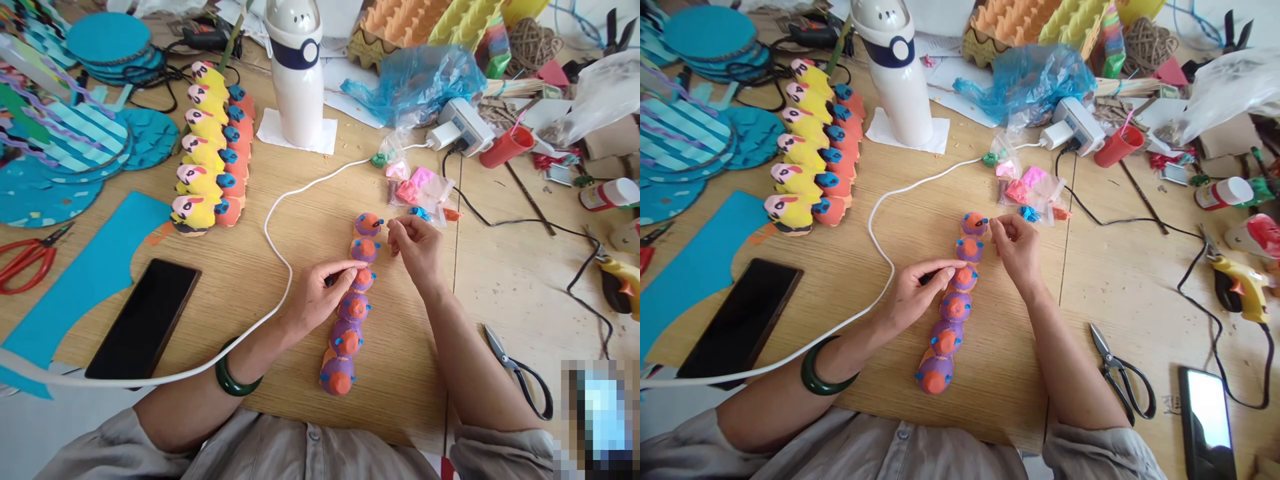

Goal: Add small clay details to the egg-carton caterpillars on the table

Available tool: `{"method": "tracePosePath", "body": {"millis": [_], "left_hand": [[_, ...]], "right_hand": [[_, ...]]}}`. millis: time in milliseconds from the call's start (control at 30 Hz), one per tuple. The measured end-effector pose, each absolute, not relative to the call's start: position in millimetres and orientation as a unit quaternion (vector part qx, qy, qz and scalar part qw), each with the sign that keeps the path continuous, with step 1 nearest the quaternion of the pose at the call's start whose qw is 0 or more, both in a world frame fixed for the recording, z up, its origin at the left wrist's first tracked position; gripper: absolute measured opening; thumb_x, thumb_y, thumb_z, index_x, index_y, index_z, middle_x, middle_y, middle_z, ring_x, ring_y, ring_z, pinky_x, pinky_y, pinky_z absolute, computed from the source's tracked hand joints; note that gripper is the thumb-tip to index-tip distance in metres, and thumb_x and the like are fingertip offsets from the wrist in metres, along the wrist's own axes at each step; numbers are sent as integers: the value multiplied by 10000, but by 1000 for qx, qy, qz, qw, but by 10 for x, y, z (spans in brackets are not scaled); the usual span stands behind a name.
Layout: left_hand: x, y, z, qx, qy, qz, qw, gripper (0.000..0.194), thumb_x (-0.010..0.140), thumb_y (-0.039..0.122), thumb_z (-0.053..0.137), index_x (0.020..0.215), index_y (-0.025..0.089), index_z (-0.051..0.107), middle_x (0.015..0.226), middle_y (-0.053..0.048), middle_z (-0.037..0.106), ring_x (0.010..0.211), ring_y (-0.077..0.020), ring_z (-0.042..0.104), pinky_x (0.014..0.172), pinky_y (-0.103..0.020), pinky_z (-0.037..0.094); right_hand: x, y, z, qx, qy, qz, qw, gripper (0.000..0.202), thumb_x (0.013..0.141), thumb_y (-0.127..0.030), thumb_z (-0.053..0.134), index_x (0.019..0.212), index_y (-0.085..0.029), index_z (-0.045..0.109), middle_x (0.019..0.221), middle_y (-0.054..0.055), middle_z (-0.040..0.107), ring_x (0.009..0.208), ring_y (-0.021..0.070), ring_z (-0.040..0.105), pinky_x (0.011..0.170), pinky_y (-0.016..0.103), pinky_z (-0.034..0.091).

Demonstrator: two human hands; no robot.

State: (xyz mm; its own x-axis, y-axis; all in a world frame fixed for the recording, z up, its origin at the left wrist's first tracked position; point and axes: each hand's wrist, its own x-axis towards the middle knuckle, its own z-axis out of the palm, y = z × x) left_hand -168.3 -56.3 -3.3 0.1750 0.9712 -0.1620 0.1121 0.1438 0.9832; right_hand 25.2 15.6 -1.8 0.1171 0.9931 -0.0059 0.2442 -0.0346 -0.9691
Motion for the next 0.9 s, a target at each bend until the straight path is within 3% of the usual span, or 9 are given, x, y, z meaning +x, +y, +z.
{"method": "tracePosePath", "body": {"millis": [100,300,733,900], "left_hand": [[-1670,-562,-10,521,517,387,558,282,967,341,606,1078,189,816,1021,-42,830,903,-175,748,807,-274,556],[-1657,-561,16,517,527,387,552,302,938,336,612,1061,151,817,1023,-65,827,906,-183,745,814,-274,562],[-1663,-558,18,509,529,396,552,293,933,345,628,1069,168,819,989,-60,821,920,-194,740,842,-283,565],[-1686,-556,15,475,526,421,566,277,937,358,645,1095,215,822,840,-28,761,718,-137,639,686,-246,507]], "right_hand": [[246,40,-17,-595,-549,349,473,135,899,-316,651,892,-188,692,582,-52,568,475,87,500,469,238,402],[185,-138,-156,-586,-657,247,405,361,944,-230,512,1224,-161,729,620,-31,621,555,117,577,592,282,478],[205,-185,-293,-583,-693,179,385,377,965,-241,513,1280,-194,714,726,2,692,582,122,567,594,270,477],[227,-272,-155,-606,-636,221,424,290,963,-227,520,1150,-190,739,691,-13,669,591,123,607,587,261,495]]}}
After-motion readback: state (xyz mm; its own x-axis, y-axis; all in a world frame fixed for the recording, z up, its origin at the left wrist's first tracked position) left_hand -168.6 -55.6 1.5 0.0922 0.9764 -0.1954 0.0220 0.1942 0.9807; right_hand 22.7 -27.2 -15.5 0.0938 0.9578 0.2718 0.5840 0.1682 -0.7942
